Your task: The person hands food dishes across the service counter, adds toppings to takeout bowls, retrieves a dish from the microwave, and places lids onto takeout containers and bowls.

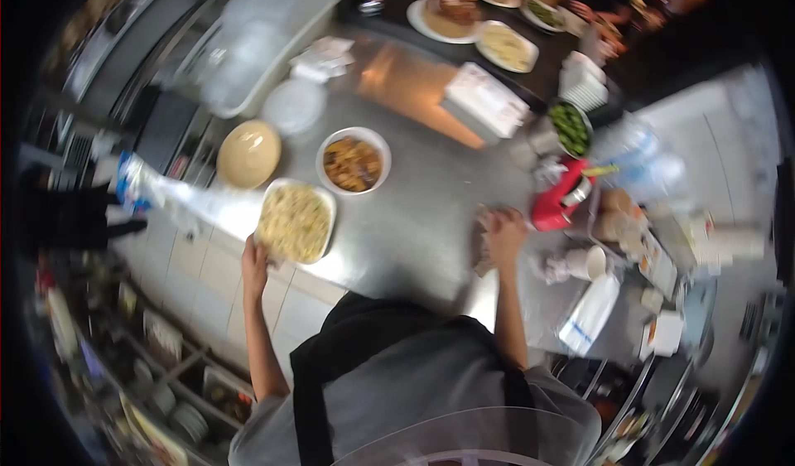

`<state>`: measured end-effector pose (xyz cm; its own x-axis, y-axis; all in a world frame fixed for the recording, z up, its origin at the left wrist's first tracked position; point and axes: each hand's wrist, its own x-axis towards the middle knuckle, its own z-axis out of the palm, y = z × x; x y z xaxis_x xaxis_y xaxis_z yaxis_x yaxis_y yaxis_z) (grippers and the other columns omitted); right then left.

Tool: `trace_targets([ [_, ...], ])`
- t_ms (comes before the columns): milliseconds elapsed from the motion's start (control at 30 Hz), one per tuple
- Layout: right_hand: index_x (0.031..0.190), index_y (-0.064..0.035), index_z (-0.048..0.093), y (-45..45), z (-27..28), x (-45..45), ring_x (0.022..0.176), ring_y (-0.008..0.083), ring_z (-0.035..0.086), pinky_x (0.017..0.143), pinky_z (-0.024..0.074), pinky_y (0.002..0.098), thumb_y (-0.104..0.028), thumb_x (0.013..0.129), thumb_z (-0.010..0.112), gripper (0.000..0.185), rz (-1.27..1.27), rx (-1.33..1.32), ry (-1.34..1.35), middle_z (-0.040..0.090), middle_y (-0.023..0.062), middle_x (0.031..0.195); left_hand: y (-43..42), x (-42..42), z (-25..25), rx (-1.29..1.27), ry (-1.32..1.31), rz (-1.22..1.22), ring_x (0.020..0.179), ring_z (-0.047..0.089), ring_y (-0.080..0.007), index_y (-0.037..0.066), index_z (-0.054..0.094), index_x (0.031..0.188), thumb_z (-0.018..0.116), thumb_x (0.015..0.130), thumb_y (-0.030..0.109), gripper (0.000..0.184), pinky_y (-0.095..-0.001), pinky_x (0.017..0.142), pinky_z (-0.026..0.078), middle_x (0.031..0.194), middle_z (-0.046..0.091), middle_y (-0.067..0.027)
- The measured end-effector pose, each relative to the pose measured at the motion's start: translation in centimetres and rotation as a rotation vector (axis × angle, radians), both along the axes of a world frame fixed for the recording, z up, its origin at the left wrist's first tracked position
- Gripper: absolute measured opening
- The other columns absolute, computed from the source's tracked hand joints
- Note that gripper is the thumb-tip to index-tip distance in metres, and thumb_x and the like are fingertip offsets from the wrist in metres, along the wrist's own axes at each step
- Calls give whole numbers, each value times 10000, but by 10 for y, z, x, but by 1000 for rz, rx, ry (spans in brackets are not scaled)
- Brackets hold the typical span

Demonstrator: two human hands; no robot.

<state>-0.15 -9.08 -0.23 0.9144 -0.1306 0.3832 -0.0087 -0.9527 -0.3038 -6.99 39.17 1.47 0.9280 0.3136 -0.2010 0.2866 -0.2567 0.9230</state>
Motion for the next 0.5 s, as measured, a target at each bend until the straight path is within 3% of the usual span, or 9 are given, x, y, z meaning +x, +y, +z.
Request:
trace_targets([
  [67, 857, -53, 621, 43, 34, 2, 878, 325, 529, 796, 389, 427, -195, 811, 486, 201, 9, 69, -128, 568, 160, 958, -11, -20, -5, -128, -41, -4, 604, 559, -131, -32, 444, 1100, 347, 921, 169, 287, -248, 467, 455, 794, 561, -83],
  [133, 907, -23, 609, 77, 34, -3, 868, 299, 553, 774, 432, 349, -76, 802, 497, 163, 231, 601, -72, 579, 151, 964, -18, -41, -15, -137, -6, 11, 586, 552, -124, -34, 433, 1101, 350, 934, 202, 300, -247, 461, 462, 828, 553, -90],
  [167, 938, -22, 609, 92, -7, -3, 830, 241, 583, 741, 456, 311, -49, 791, 525, 171, 336, 877, 6, 612, 122, 929, -25, -49, -13, -100, 0, -55, 547, 531, -119, -29, 438, 1085, 353, 935, 201, 287, -255, 436, 456, 795, 538, -71],
  [200, 954, -26, 611, 107, -30, -3, 807, 167, 590, 726, 466, 300, -85, 807, 549, 171, 485, 1063, 195, 637, 90, 906, -39, -52, -5, -116, 11, -93, 575, 507, -116, -32, 461, 1039, 360, 935, 218, 289, -244, 484, 437, 739, 519, -50],
  [233, 926, -12, 609, 125, -46, -6, 855, 154, 579, 783, 455, 300, -158, 838, 569, 176, 411, 1452, 560, 634, 75, 911, -40, -61, -7, 187, 65, -194, 634, 487, -117, -39, 481, 995, 371, 935, 242, 308, -229, 546, 405, 728, 508, -44],
  [300, 956, -30, 610, 133, -32, -7, 828, 131, 578, 743, 467, 283, -284, 841, 570, 281, 526, 1323, 599, 630, 63, 883, -72, -56, -20, -38, -83, -216, 637, 491, -123, -41, 493, 1003, 376, 928, 293, 362, -221, 539, 401, 787, 543, -67],
  [333, 953, -30, 610, 136, -20, -8, 821, 112, 570, 721, 464, 268, -283, 847, 557, 280, 415, 1593, 735, 629, 59, 867, -93, -52, -4, -119, -4, -228, 580, 515, -132, -33, 490, 1027, 380, 919, 304, 370, -227, 458, 418, 816, 561, -70],
  [367, 925, -23, 624, 136, -20, -6, 789, 106, 570, 696, 463, 257, -272, 845, 556, 270, 387, 1707, 705, 632, 56, 846, -88, -41, -42, 185, -319, -361, 633, 567, -151, -24, 475, 1079, 389, 900, 307, 386, -255, 491, 453, 814, 570, -124],
  [500, 901, -13, 638, 100, -20, -5, 723, 112, 577, 651, 462, 263, -247, 828, 564, 256, 463, 1434, 494, 637, 59, 801, -148, -28, -4, 33, -114, -441, 634, 567, -147, -23, 477, 1075, 388, 899, 301, 380, -253, 487, 451, 816, 570, -121],
])
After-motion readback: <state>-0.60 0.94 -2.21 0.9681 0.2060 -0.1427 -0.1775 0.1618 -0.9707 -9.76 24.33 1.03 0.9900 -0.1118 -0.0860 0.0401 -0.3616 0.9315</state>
